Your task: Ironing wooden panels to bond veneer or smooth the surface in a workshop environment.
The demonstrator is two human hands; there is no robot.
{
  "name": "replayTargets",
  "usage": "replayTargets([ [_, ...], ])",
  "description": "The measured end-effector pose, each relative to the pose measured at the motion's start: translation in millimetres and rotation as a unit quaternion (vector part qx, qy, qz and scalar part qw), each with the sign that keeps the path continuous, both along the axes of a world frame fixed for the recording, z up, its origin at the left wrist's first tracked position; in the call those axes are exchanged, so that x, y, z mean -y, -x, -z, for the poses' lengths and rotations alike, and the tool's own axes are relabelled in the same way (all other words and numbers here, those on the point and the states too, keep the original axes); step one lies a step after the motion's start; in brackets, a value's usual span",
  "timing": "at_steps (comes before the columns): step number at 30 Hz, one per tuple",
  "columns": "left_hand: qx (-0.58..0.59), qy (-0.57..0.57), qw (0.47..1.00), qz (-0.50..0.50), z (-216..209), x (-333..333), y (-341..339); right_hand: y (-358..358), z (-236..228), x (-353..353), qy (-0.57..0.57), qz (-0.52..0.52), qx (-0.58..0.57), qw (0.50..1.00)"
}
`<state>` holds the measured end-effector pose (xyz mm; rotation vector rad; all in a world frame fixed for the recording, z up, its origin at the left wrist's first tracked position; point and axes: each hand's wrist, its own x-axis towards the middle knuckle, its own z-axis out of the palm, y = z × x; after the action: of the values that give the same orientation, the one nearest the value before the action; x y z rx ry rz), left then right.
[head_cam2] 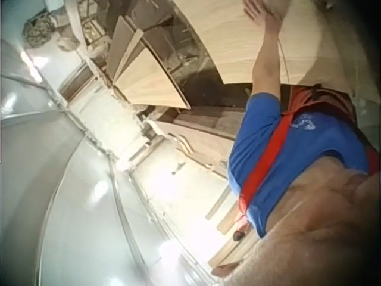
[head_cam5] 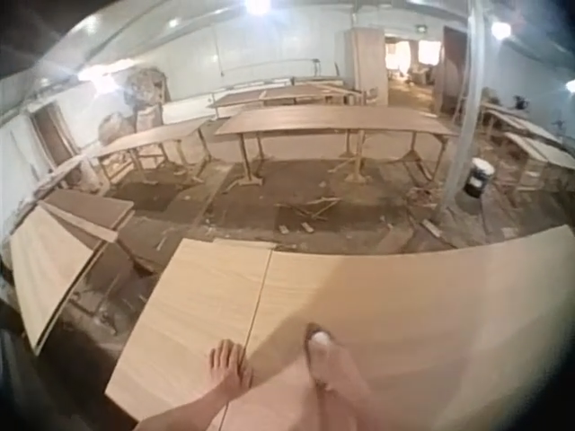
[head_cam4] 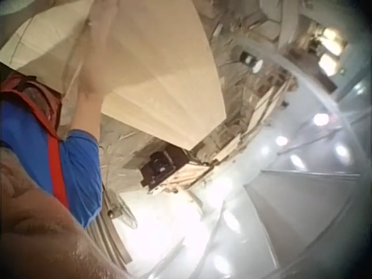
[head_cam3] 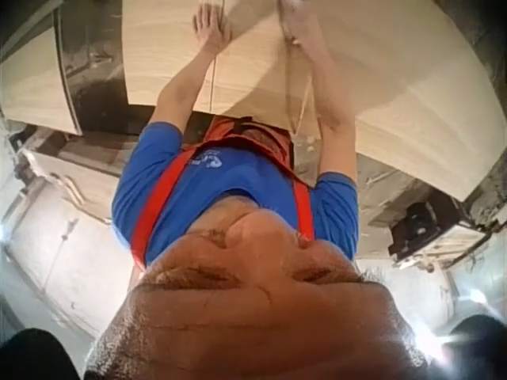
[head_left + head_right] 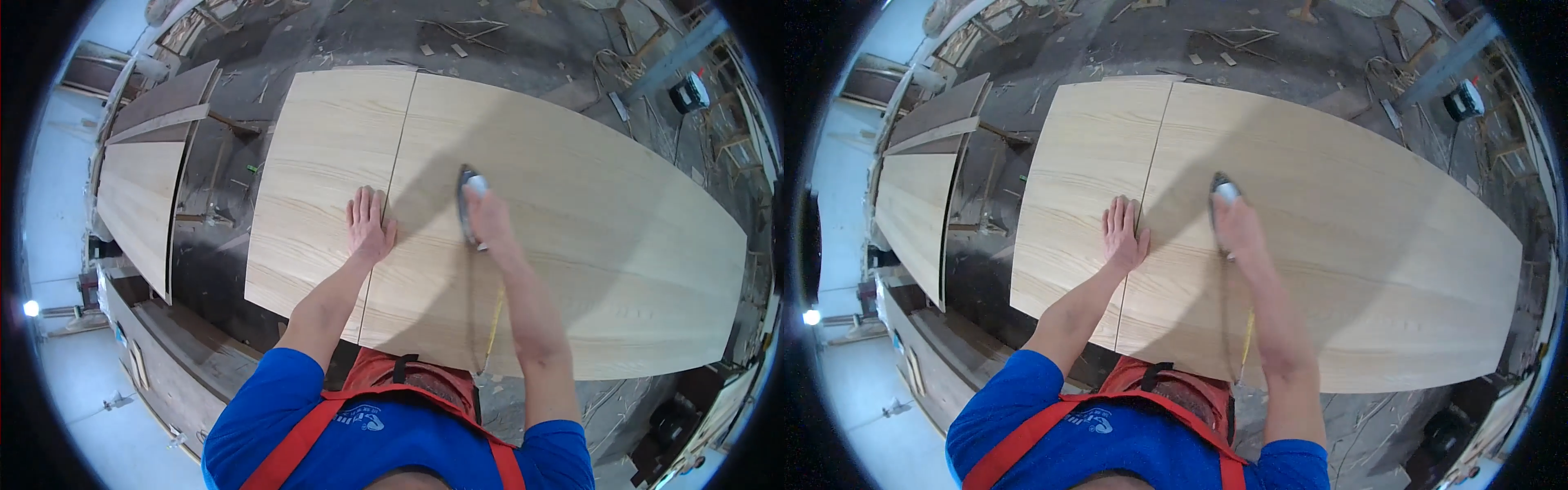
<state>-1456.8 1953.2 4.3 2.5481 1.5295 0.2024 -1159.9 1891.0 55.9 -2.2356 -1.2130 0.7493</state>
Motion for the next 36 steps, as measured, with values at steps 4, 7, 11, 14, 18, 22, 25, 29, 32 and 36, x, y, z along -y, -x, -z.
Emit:
replayTargets([
  [4,-0.007,0.018,1.0,-0.005,-8.5,-2.8,-4.2,-104.7,8.8,-10.5,0.007,0.105,0.063,0.992],
  [7,0.023,0.027,0.999,0.006,-3.7,-6.2,-3.8,-181.1,25.3,-19.5,0.004,0.265,-0.02,0.964],
  [11,0.087,0.033,0.995,0.035,-0.1,-10.3,12.4,-188.9,17.8,-58.8,-0.051,0.39,-0.129,0.91],
  [14,0.147,0.028,0.988,0.048,3.8,-40.2,46.3,-159.7,16.5,-103.9,-0.062,0.39,-0.146,0.907],
  [18,0.048,-0.061,0.994,-0.073,-4.1,-120.4,119.0,-134.3,13.2,-154.5,-0.056,0.304,-0.135,0.941],
  [22,-0.035,-0.136,0.957,-0.255,5.7,-193.1,229.6,-80.0,4.9,-238.9,-0.014,0.215,-0.079,0.973],
  [25,0.016,0.043,0.938,-0.343,5.0,-206.8,248.3,-49.4,-1.1,-291.5,-0.001,0.137,-0.035,0.99],
  [29,-0.02,-0.033,0.94,-0.339,15.5,-201.5,263.8,-4.1,-0.7,-360.2,0.015,0.052,-0.008,0.998],
  [32,0.025,0.016,0.909,-0.416,21.5,-212.6,273.9,-29.4,17.6,-376.4,-0.056,0.027,0.087,0.994],
  [36,0.022,0.013,0.888,-0.458,20.2,-202.8,327.9,-46.0,3.4,-381.8,-0.004,0.055,0.033,0.998],
])
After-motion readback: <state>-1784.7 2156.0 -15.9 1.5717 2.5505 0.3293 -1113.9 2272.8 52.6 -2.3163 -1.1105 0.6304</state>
